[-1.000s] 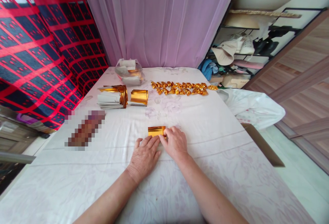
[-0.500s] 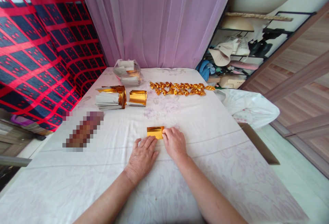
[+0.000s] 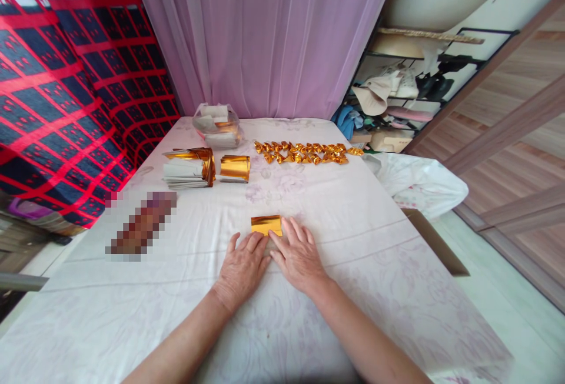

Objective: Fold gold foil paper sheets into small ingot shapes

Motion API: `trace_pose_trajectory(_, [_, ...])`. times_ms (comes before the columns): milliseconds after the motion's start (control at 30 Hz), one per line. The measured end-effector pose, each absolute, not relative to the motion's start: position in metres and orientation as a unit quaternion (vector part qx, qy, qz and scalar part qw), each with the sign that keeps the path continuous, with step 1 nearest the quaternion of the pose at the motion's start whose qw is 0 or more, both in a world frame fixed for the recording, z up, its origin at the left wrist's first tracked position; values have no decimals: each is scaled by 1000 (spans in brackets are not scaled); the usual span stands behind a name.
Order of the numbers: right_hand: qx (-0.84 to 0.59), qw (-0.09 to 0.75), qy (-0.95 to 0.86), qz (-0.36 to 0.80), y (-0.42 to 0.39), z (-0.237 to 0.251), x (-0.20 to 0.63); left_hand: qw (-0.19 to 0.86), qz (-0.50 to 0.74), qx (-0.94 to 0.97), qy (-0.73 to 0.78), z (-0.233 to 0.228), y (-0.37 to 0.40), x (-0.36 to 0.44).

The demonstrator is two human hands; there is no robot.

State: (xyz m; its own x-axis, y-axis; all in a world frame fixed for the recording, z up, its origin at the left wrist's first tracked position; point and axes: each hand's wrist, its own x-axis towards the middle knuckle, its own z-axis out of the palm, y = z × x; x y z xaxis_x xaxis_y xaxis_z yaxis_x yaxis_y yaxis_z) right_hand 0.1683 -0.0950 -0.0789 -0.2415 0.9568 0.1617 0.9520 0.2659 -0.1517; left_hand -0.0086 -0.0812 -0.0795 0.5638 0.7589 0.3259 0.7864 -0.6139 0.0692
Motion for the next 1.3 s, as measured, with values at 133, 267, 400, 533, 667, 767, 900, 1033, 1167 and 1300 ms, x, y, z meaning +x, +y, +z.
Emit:
trace_pose_trajectory(133, [-632,101,-768,16,-99,-80,170,51,-172,-883,-435,-82,-81,-12])
trace_pose_trajectory(267, [-641,101,-761,20,-101,-81,171,59,-177,-880,-438,-83,-81,-19])
trace_pose_trajectory(400, [-641,103,-760,21,-101,-82,171,66,-182,-875,-443,-82,-83,-31])
trace_pose_trajectory(533, [-640,103,-761,27,-100,-82,170,71,-179,-873,-448,-82,-83,-38])
trace_pose_trajectory(667, [-637,108,-763,25,-99,-80,171,74,-174,-873,-449,-79,-80,-35])
trace_pose_trajectory(767, [-630,120,-767,15,-99,-79,170,78,-173,-879,-437,-77,-78,-32])
trace_pose_trajectory(900, [-613,130,-779,6,-97,-77,159,76,-165,-883,-432,-76,-76,-30])
trace_pose_trajectory(1033, [-599,118,-792,23,-93,-77,150,75,-162,-883,-435,-76,-77,-31])
trace_pose_trajectory(1167, [-615,109,-780,28,-94,-79,157,69,-154,-881,-443,-77,-78,-33])
trace_pose_trajectory(1300, [-648,97,-755,30,-99,-82,170,63,-150,-881,-444,-75,-78,-34])
